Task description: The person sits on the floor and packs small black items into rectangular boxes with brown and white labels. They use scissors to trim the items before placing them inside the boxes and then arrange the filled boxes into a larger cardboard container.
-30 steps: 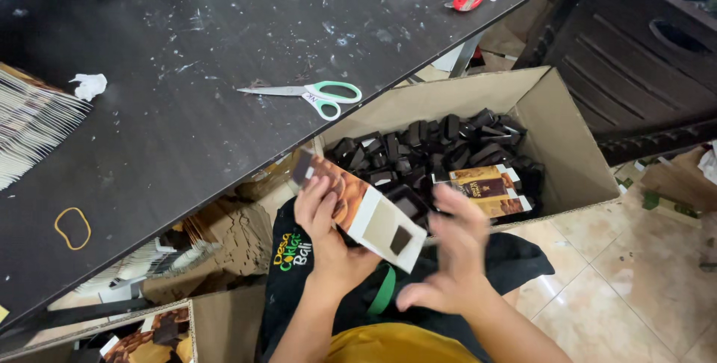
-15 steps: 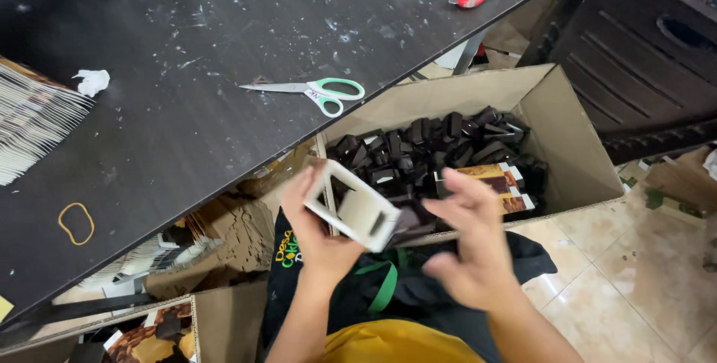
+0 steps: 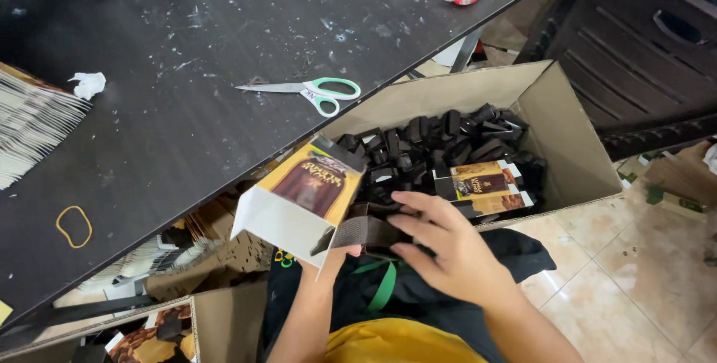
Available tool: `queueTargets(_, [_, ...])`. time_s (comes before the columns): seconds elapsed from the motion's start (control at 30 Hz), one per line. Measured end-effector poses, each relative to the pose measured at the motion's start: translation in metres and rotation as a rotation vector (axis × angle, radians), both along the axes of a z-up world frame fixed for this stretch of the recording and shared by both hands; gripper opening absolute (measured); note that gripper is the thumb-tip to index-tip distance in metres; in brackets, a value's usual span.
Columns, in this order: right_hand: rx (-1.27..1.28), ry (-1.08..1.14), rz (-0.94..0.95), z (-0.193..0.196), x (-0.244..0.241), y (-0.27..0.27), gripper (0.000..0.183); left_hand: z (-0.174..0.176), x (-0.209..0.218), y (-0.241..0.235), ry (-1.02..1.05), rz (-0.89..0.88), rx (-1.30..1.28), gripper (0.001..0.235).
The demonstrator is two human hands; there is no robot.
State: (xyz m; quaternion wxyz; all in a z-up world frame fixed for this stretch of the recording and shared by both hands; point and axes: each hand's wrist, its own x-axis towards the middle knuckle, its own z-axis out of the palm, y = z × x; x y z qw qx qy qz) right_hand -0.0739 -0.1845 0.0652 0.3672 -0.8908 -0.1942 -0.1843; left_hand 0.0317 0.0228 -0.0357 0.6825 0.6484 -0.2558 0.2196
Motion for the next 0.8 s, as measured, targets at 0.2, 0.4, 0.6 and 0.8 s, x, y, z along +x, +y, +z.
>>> queueTargets(0.2, [0.249, 0.215, -0.009, -0.013, 0.001, 0.009, 0.014, 0.010, 0.013, 0.000, 0.003, -0.088, -0.082, 0.131])
queueTargets(0.4, [0.925, 0.084, -0.108, -0.051, 0.006, -0.041, 0.021, 0.020, 0.014, 0.002, 0.008, -0.154, -0.171, 0.123])
queueTargets(0.6, [1.505, 0.484, 0.051, -0.075, 0.039, 0.002, 0.008, 0.036, -0.024, -0.032, 0.399, -0.767, -0.423, 0.122])
queueTargets(0.8, [1.568, 0.468, 0.051, -0.106, 0.034, 0.001, 0.010, 0.040, -0.002, -0.025, -0.009, -0.317, -0.068, 0.094])
